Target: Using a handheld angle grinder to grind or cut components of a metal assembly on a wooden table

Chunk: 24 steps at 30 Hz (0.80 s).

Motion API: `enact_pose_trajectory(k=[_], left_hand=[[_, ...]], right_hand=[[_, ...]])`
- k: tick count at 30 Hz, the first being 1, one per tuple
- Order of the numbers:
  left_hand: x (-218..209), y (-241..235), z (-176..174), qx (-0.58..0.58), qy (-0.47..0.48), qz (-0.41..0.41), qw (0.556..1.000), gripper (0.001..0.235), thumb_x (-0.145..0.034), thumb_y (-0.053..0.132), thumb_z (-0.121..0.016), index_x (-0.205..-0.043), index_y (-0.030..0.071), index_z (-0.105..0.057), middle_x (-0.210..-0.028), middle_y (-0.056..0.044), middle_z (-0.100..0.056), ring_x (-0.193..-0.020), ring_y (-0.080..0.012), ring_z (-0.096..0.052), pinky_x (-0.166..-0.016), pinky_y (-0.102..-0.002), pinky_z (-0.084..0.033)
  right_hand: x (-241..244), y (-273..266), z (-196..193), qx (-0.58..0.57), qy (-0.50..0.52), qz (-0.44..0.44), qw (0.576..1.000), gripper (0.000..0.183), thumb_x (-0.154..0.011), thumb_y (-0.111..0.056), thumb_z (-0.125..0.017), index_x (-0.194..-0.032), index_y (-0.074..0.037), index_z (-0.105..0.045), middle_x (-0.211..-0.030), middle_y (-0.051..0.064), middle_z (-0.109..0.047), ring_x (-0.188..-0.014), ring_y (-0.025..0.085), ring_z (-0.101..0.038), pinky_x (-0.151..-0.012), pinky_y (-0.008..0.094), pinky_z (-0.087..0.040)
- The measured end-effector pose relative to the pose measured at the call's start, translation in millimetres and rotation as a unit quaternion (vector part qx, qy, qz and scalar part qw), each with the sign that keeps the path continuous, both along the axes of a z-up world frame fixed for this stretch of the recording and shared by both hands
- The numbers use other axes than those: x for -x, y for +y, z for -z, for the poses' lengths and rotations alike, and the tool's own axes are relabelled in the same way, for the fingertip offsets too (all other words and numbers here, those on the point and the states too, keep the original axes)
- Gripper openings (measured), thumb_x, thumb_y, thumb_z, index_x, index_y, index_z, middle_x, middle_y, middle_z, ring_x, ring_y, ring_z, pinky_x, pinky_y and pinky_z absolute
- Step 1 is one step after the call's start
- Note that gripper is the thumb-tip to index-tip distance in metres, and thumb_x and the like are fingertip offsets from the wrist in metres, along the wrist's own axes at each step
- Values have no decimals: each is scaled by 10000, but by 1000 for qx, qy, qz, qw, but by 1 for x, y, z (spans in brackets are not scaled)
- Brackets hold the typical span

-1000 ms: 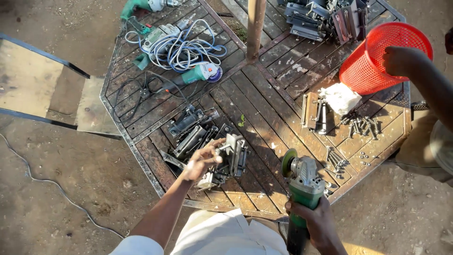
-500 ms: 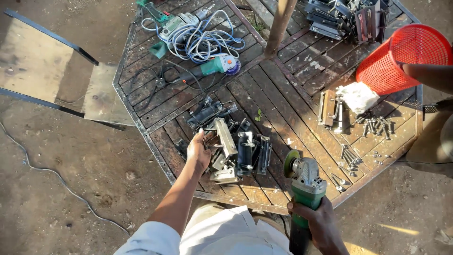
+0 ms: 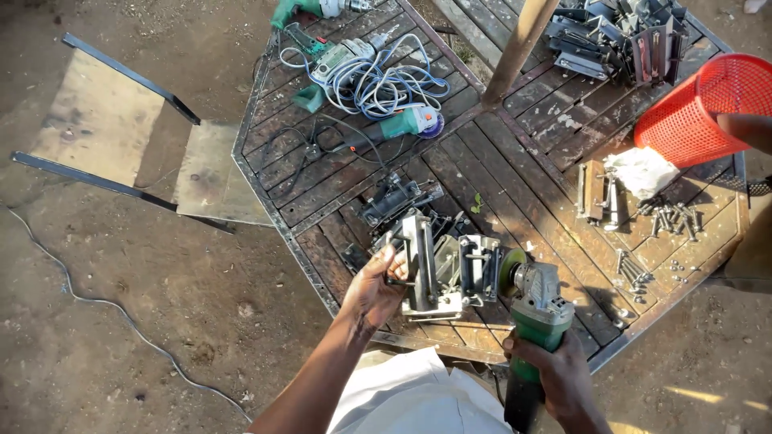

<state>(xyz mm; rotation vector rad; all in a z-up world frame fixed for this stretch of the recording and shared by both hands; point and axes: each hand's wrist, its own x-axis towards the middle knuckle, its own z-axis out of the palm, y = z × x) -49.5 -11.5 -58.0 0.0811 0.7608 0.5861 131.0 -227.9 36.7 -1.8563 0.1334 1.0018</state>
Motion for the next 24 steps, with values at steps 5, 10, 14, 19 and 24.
enact_pose_trajectory(k=[5,10,14,19,24], left_hand=[[6,-7,-26,148,176,-70,971,412,-813,13,-778,-1223,-11,-746,-943,-145,-686,-693,-241,-651,-582,-378,-607],[27,-7,-34,132,187,-22,973,223,-902,-2,-660,-1120,-41,-639,-922,-150,-678,-745,-249,-647,-627,-370,-562],[31,-12,-53,29,191,66,979,294,-803,-212,-646,-1019,-14,-664,-925,-180,-728,-728,-228,-660,-619,-292,-544],[38,-27,-68,-195,310,188,912,424,-879,21,-671,-1296,81,-628,-1142,-196,-697,-819,-287,-689,-543,-347,-595],[38,-32,-80,-378,371,276,802,384,-940,197,-630,-1317,129,-605,-1223,-85,-713,-1079,-249,-712,-858,-336,-647]], right_hand=[[22,4,1,-22,-16,5,1000,429,-620,75,-792,-1029,146,-684,-848,268,-708,-677,385,-655,-628,483,-549],[41,13,-7,-18,-28,17,999,491,-616,82,-793,-1087,110,-655,-884,245,-693,-704,371,-631,-631,482,-533],[41,10,-12,6,-52,-14,999,581,-599,30,-829,-1152,89,-659,-922,230,-704,-761,357,-633,-657,468,-533],[39,18,-40,105,-144,-140,974,572,-583,-114,-890,-1114,8,-714,-937,153,-739,-798,276,-626,-674,416,-499],[34,17,-49,185,-182,-208,943,722,-552,-240,-917,-1215,-83,-678,-1020,125,-768,-839,277,-672,-709,417,-525]])
